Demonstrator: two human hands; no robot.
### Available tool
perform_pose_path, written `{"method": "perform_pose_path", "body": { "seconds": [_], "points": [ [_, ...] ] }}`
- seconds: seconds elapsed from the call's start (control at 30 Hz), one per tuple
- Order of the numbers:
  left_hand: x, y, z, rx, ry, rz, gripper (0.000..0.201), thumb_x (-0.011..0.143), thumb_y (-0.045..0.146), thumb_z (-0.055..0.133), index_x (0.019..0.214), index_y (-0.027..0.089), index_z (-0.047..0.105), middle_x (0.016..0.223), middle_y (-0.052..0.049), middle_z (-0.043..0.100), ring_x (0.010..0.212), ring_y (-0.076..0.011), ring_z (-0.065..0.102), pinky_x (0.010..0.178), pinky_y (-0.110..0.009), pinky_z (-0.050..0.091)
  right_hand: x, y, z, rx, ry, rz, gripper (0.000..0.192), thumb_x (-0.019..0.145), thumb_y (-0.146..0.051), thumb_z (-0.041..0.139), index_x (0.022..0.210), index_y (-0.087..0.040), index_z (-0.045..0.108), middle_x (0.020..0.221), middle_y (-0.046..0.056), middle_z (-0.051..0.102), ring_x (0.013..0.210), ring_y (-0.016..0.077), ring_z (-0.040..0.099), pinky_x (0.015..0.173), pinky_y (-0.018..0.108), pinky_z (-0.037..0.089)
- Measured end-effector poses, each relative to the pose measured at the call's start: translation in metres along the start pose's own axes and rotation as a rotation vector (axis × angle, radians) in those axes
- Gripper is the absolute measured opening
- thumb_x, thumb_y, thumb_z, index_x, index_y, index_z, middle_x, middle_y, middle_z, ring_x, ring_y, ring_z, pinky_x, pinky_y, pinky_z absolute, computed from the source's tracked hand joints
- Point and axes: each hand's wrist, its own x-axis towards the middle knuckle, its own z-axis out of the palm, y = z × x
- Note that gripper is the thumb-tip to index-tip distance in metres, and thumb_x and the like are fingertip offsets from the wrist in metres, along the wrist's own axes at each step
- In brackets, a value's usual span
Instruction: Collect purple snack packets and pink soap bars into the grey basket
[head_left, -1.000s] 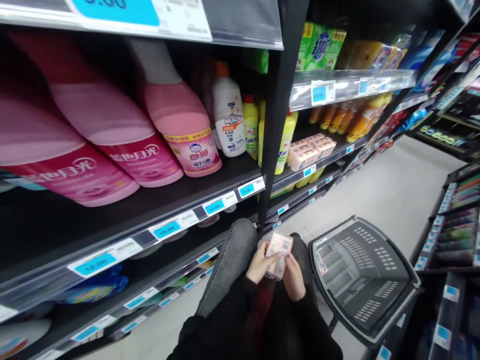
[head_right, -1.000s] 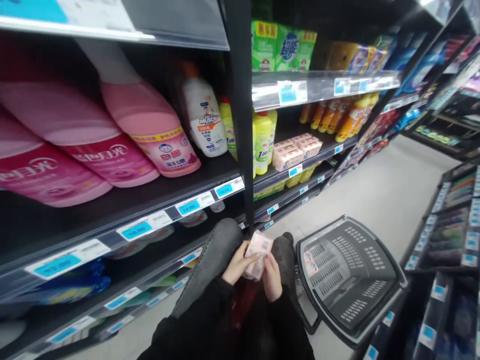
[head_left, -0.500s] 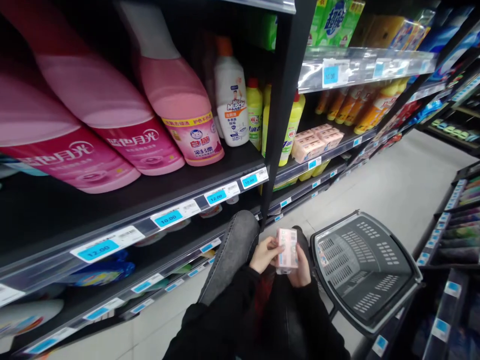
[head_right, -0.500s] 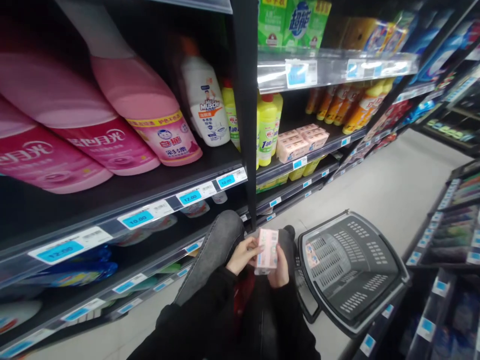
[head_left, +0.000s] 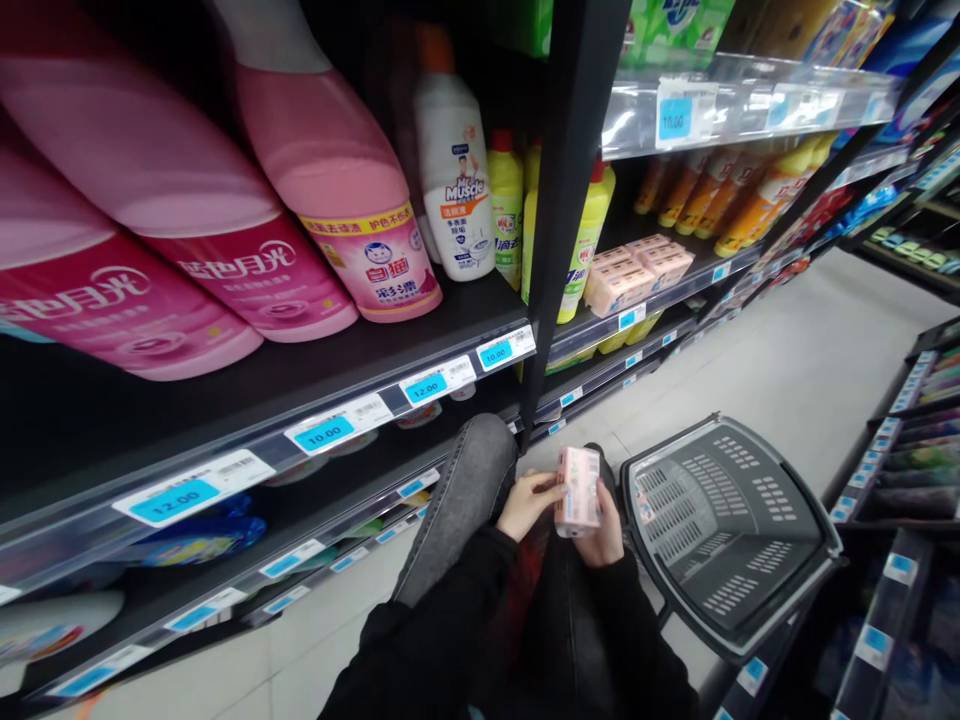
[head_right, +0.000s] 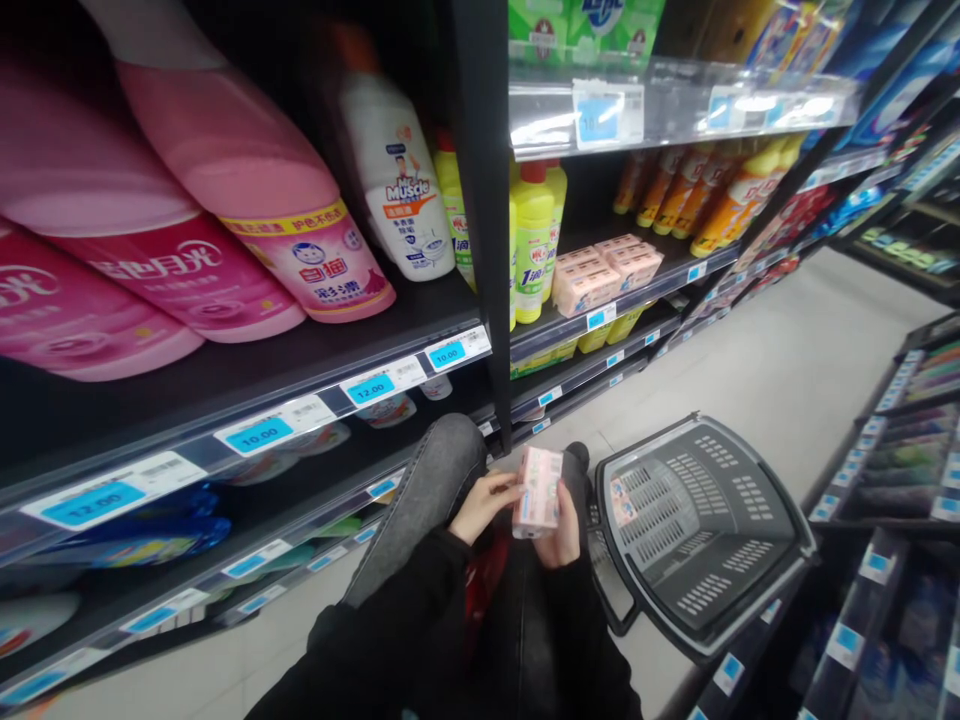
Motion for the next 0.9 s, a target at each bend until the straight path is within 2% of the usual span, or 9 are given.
{"method": "perform_pose_path", "body": {
  "seconds": [0.17,0.37,0.47,0.53,0.63,0.67,0.73,0.8,0.9],
  "points": [
    [0.001,0.002,-0.001,-0.036,-0.036,0.008,0.038,0.057,0.034,0.078,0.088,0.012,0.075,0.080,-0.006,0.066,0.077,-0.0213,0.057,0.078,-0.034,0.045,-0.003,-0.002,-0.001,-0.012,-0.090,0.063,0.050,0.085,-0.056,0.049,0.119,-0.021,0.059,0.117,0.009,0.066,0.104,0.0260,0.063,0.085,0.049,0.053],
    [-0.004,0.011,-0.001,-0.184,-0.140,0.016,0.042,0.059,0.030,0.079,0.097,0.014,0.072,0.083,-0.004,0.067,0.083,-0.0207,0.057,0.083,-0.032,0.041,-0.011,-0.008,-0.001,-0.110,-0.133,0.109,0.053,0.079,-0.061,0.051,0.113,-0.021,0.063,0.114,0.011,0.067,0.106,0.0297,0.061,0.090,0.055,0.049],
    [-0.009,0.015,0.000,-0.278,-0.245,0.009,0.056,0.055,0.033,0.083,0.107,0.016,0.069,0.098,-0.007,0.067,0.094,-0.0229,0.056,0.090,-0.034,0.039,-0.020,-0.016,0.000,-0.305,-0.109,-0.069,0.059,0.078,-0.063,0.053,0.120,-0.022,0.057,0.125,0.012,0.060,0.113,0.0302,0.057,0.096,0.053,0.045],
    [-0.012,0.016,0.002,-0.348,-0.345,-0.015,0.070,0.058,0.051,0.079,0.118,0.019,0.063,0.112,-0.011,0.064,0.102,-0.0269,0.055,0.091,-0.039,0.040,-0.028,-0.023,0.003,-0.567,-0.056,-0.280,0.062,0.077,-0.055,0.061,0.130,-0.025,0.049,0.128,0.011,0.058,0.115,0.0284,0.055,0.099,0.050,0.043],
    [-0.018,0.018,0.002,-0.541,-0.590,-0.108,0.091,0.064,0.082,0.049,0.128,0.019,0.054,0.124,-0.017,0.058,0.111,-0.0352,0.053,0.088,-0.050,0.041,-0.040,-0.036,0.015,-1.132,0.023,-0.594,0.074,0.071,-0.040,0.073,0.136,-0.024,0.041,0.122,0.011,0.058,0.113,0.0279,0.054,0.098,0.048,0.043],
    [-0.019,0.018,0.002,-0.635,-0.688,-0.147,0.096,0.064,0.087,0.041,0.129,0.017,0.053,0.126,-0.019,0.056,0.114,-0.0377,0.051,0.089,-0.052,0.039,-0.044,-0.040,0.021,-1.304,0.036,-0.690,0.075,0.069,-0.037,0.075,0.135,-0.023,0.043,0.120,0.011,0.058,0.112,0.0285,0.054,0.097,0.048,0.043],
    [-0.021,0.019,0.000,-0.805,-0.841,-0.217,0.101,0.062,0.089,0.040,0.129,0.015,0.051,0.131,-0.021,0.053,0.121,-0.0410,0.045,0.092,-0.055,0.035,-0.048,-0.045,0.032,-1.535,0.025,-0.857,0.073,0.068,-0.034,0.075,0.133,-0.022,0.046,0.119,0.012,0.058,0.109,0.0296,0.052,0.093,0.048,0.045],
    [-0.023,0.020,-0.002,-0.864,-0.862,-0.259,0.100,0.060,0.087,0.046,0.128,0.014,0.052,0.132,-0.021,0.051,0.124,-0.0416,0.042,0.095,-0.055,0.033,-0.050,-0.046,0.041,-1.600,-0.009,-0.944,0.072,0.067,-0.031,0.075,0.133,-0.023,0.047,0.117,0.011,0.059,0.105,0.0302,0.052,0.089,0.049,0.045],
    [-0.025,0.018,-0.004,-0.815,-0.734,-0.307,0.092,0.062,0.081,0.051,0.122,0.011,0.055,0.128,-0.021,0.055,0.125,-0.0401,0.043,0.096,-0.053,0.033,-0.052,-0.042,0.051,-1.547,-0.041,-0.926,0.075,0.066,-0.029,0.076,0.134,-0.028,0.046,0.117,0.010,0.059,0.102,0.0322,0.050,0.088,0.052,0.042]
  ]
}}
